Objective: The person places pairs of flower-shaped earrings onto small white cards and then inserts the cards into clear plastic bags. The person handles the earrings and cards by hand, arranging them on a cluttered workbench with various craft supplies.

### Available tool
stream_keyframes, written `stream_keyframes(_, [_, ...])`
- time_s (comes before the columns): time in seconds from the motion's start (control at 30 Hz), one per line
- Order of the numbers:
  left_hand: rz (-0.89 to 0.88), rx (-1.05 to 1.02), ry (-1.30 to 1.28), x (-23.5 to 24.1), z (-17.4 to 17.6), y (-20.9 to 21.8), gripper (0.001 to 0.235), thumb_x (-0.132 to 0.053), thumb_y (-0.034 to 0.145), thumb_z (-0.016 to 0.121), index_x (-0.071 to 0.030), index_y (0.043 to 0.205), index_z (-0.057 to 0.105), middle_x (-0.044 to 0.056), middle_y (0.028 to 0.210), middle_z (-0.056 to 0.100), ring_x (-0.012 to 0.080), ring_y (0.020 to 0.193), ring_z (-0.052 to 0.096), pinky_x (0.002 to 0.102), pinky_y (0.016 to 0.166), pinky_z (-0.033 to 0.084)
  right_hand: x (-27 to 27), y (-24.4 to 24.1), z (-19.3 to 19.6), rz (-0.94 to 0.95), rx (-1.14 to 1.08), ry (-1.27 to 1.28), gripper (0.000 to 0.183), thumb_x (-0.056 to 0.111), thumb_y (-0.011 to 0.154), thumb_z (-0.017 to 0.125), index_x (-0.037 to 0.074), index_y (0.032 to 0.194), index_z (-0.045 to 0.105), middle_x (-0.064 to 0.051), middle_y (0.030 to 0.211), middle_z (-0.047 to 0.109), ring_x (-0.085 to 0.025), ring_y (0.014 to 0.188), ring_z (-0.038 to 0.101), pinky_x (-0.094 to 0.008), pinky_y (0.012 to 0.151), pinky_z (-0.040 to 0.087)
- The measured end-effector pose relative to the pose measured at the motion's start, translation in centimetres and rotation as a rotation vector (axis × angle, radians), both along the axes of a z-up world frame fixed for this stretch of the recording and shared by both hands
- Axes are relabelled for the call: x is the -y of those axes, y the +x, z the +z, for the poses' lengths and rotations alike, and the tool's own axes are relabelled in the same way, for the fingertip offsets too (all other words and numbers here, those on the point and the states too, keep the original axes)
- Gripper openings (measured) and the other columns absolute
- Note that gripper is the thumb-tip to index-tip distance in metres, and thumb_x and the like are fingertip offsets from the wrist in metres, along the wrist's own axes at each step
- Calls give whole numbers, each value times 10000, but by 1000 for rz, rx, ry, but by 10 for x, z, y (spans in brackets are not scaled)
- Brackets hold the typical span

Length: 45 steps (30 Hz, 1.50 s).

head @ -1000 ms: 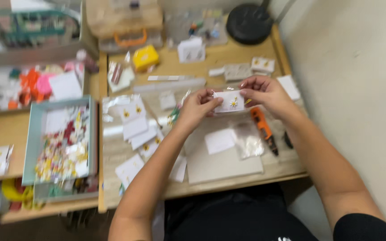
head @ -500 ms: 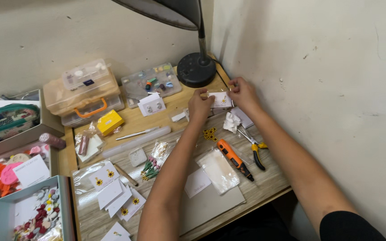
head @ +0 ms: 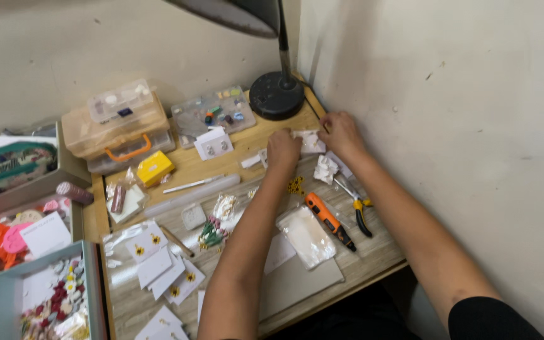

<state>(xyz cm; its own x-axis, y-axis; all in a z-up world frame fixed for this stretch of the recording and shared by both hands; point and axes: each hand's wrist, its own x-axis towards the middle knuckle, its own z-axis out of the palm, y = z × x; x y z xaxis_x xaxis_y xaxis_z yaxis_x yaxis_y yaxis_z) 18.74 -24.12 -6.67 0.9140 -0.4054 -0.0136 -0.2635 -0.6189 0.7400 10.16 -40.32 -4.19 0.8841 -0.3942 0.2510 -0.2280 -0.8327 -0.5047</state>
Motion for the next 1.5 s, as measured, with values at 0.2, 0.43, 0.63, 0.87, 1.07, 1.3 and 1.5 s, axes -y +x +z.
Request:
stream_keyframes(0.2, [-38, 96, -178, -46, 40, -20, 374, -222, 947, 648, -32, 1261, 717, 174, 1095, 752, 387, 1112, 715, 508, 980, 550, -38, -23, 36, 201, 248, 79, 224, 262, 907, 791, 116, 1068, 738, -128, 940, 649, -319, 809, 653, -452, 758, 531])
stream_keyframes(0.43, [-16, 189, -245, -144, 56, -76, 223, -257, 930, 682, -158, 1106, 777, 111, 982, 788, 353, 992, 748, 469, 922, 564, -127, -72, 58, 508, 190, 304, 222, 104, 887, 820, 58, 1094, 755, -149, 956, 668, -260, 756, 668, -343, 686, 554])
stream_keyframes(0.63, [85, 214, -215, -239, 58, -125, 187, -273, 930, 704, -241, 1103, 766, 33, 945, 776, 258, 846, 760, 367, 774, 606, -189, -101, 73, 699, 13, 232, 170, 118, 903, 778, 80, 1067, 750, -120, 948, 737, -286, 835, 716, -374, 690, 541])
stream_keyframes(0.87, [173, 305, -182, -295, 43, -181, 183, -171, 952, 677, -138, 1117, 751, 119, 938, 734, 326, 878, 714, 445, 827, 570, -227, -121, 48, 900, 7, 115, 191, 134, 894, 798, 51, 1059, 750, -170, 955, 726, -373, 877, 690, -477, 815, 530])
stream_keyframes(1.07, [177, 443, -65, -306, 38, -197, 137, -190, 943, 685, -192, 1066, 746, 60, 876, 710, 300, 879, 715, 418, 826, 581, -260, -116, 44, 962, -19, 115, 179, 171, 910, 788, 86, 1064, 757, -137, 959, 719, -343, 921, 680, -455, 853, 534])
stream_keyframes(1.3, [352, 567, 108, -392, 54, -171, 178, -117, 906, 719, -176, 1070, 755, 60, 884, 684, 296, 903, 671, 406, 835, 564, -290, -79, 35, 1090, 70, 45, 164, 148, 954, 748, 83, 1104, 752, -164, 997, 719, -388, 971, 674, -491, 900, 519])
stream_keyframes(1.5, [292, 376, 207, -437, 27, -151, 284, -105, 832, 785, -142, 1111, 750, 122, 1015, 702, 360, 1007, 683, 451, 916, 543, -343, -38, 15, 1203, 69, 112, 312, 119, 956, 730, 83, 1266, 715, -162, 1137, 727, -385, 1104, 667, -489, 969, 508])
